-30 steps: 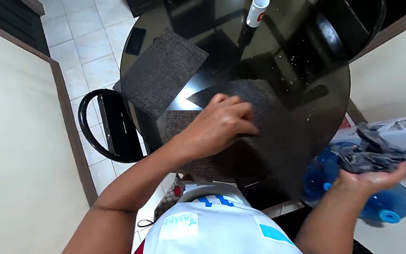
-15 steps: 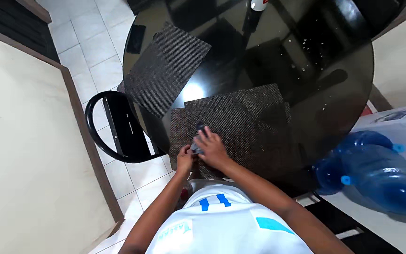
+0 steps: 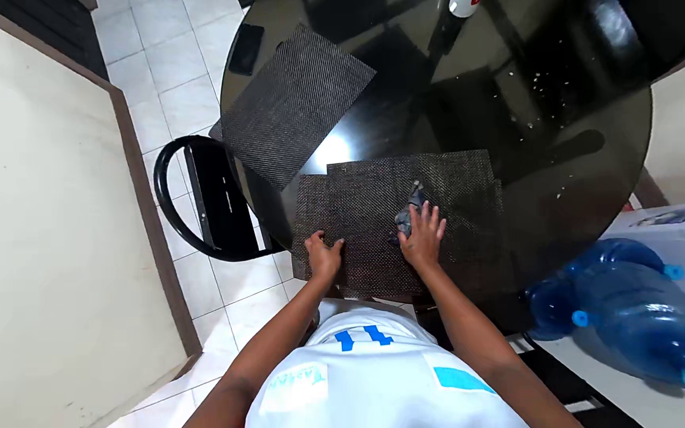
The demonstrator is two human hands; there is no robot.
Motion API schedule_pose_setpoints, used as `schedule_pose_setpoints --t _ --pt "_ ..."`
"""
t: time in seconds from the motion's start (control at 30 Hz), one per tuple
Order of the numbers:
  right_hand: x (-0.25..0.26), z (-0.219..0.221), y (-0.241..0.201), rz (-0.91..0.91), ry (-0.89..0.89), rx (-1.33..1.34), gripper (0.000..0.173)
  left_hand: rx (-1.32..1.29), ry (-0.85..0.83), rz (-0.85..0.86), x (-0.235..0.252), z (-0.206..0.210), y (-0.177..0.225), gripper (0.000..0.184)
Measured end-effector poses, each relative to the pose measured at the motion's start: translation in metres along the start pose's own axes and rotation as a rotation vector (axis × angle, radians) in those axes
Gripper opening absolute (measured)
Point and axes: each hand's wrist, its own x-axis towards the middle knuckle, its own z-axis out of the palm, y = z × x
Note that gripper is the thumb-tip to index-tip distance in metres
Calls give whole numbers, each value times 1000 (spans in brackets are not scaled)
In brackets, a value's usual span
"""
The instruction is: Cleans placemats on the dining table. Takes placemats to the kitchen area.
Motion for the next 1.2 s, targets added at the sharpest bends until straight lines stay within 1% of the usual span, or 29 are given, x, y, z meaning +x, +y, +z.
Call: schedule_pose_setpoints --t 0.1,0.23,0.27,0.33,0.37,0.4,0.43,0.47,0.5,0.57,0.6,0.63,0.67,0.7,0.73,0.77,0.8,0.87,0.93,0.97,1.03,1.1,1.2 --pt "1 5 1 41 -8 -25 77 39 -38 9 0 3 2 66" --pt "-1 7 4 26 39 56 74 34 -102 -9 -1 5 11 62" --pt "-1 8 5 18 56 82 73 -6 -113 -29 -1 6 12 63" --pt "-2 11 9 5 84 120 70 -184 -148 -99 -1 5 15 66" --pt "-2 13 11 -3 95 135 69 -281 -172 -129 -1 4 17 64" --pt "-1 13 12 -9 105 155 68 -358 -185 -140 -2 2 20 55" --pt "-1 15 15 -13 117 182 67 -405 -185 -120 -4 1 22 42" --pt "0 15 18 -15 132 225 64 -418 -185 -74 -6 -1 23 34" --pt "0 15 19 -14 155 287 60 -409 -178 -6 -8 -2 22 29" --pt "-3 7 9 9 206 429 53 -365 -149 92 -10 -6 17 30" --pt "-5 2 -4 -1 218 457 52 -364 -151 90 -10 -8 15 32" --pt "-9 -3 -23 -48 210 441 51 -394 -183 40 -9 -10 11 34" --pt "-16 -6 -46 -117 164 391 51 -451 -241 -52 -8 -11 6 36" --pt "-22 -4 -71 -190 73 319 53 -518 -312 -163 -6 -12 0 36" --pt "-27 4 -94 -266 -60 237 57 -581 -366 -263 -3 -12 -6 33" --pt "-30 18 -112 -345 -207 176 63 -639 -409 -335 0 -10 -12 26" --pt "-32 35 -121 -416 -326 161 67 -703 -453 -381 1 -11 -19 22" --pt "-30 53 -119 -527 -381 183 66 -749 -482 -374 4 -12 -25 17" --pt "-28 48 -106 -568 -386 172 64 -694 -432 -340 3 -7 -23 14" --pt "-29 41 -93 -545 -375 159 64 -666 -404 -342 1 -3 -21 16" --pt "-26 21 -59 -447 -285 121 66 -628 -369 -353 0 -1 -15 26" --pt "-19 0 -7 -305 -163 49 69 -623 -352 -362 -1 0 -14 28" --pt "-4 -36 89 -45 -35 4 72 -643 -346 -360 -3 3 -15 26"
